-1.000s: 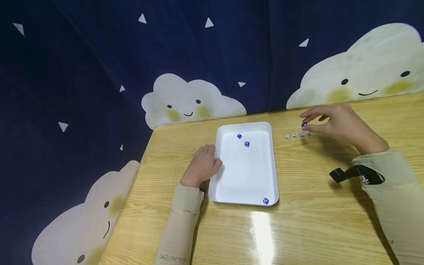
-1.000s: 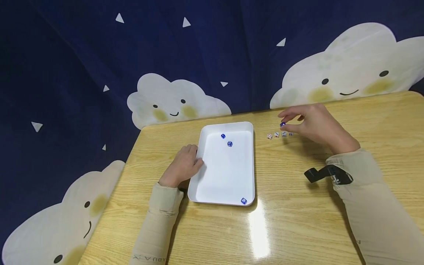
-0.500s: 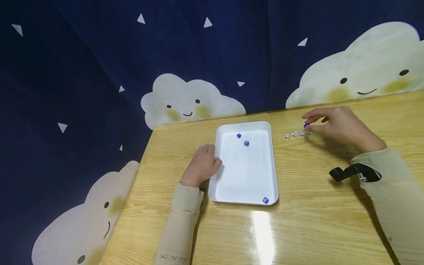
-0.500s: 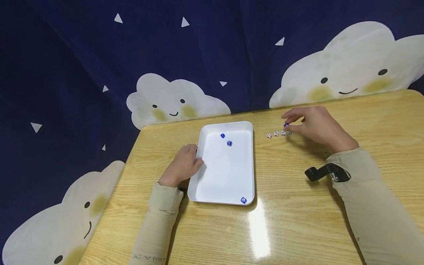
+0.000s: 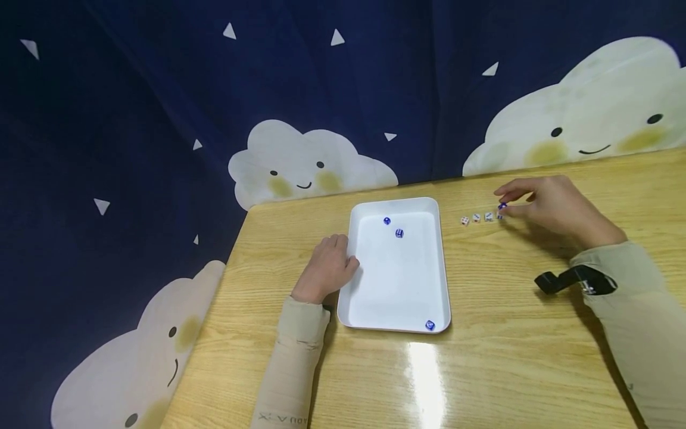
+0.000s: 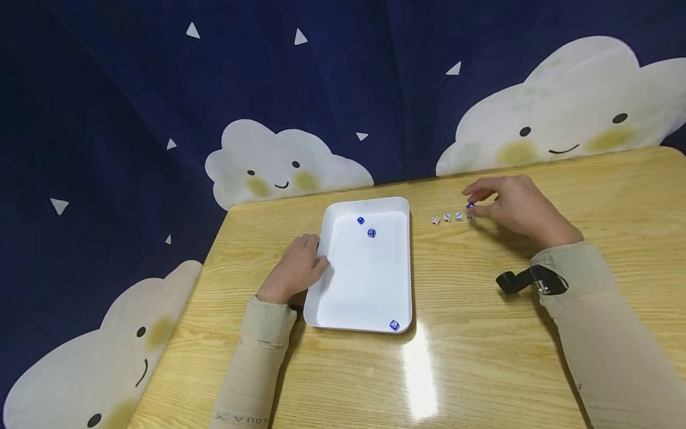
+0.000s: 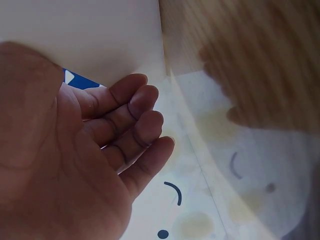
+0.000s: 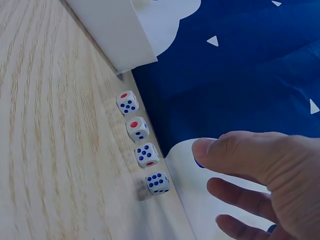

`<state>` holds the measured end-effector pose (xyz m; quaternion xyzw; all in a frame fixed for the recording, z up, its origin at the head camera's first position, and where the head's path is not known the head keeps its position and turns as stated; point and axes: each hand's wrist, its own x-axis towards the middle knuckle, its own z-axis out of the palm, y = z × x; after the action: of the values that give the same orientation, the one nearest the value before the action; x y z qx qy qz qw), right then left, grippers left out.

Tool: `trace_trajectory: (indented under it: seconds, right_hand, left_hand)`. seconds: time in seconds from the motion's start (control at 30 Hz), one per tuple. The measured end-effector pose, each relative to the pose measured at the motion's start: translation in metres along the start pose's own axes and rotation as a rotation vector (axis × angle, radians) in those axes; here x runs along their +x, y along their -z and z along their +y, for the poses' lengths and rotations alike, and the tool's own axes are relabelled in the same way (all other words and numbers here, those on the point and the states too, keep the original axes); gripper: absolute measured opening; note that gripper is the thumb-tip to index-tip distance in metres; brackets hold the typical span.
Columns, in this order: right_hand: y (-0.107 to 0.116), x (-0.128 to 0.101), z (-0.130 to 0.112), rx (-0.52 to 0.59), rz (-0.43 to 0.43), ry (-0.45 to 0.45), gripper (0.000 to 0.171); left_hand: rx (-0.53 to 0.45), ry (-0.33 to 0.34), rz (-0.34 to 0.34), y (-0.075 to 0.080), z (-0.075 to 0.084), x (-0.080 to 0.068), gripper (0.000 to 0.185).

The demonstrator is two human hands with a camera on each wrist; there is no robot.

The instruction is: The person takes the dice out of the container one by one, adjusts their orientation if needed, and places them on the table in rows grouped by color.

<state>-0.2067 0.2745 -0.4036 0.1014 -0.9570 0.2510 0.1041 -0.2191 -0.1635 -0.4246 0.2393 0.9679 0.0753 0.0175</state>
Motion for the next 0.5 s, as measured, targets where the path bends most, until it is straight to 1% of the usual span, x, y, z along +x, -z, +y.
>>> trace_trajectory:
  seconds: [0.27,0.37,0.5]
  right_hand:
    - [-0.0006,0.0016,0.0060,0.013,-0.094,-0.068,0.036]
    - [-0.0010,0.0017,0.0066,0.009,-0.105,-0.067,0.037]
    - [-0.0011,0.0011,0.0067,-0.005,-0.101,-0.044,0.037]
  left_hand:
    - [-0.004,-0.007,0.005,0.0001,0.0004,0.0009,0.020]
    - [-0.007,-0.003,0.001,-0.0004,0.0004,0.0002,0.020]
    - [-0.011,-0.001,0.002,-0.0001,0.0006,-0.0003,0.019]
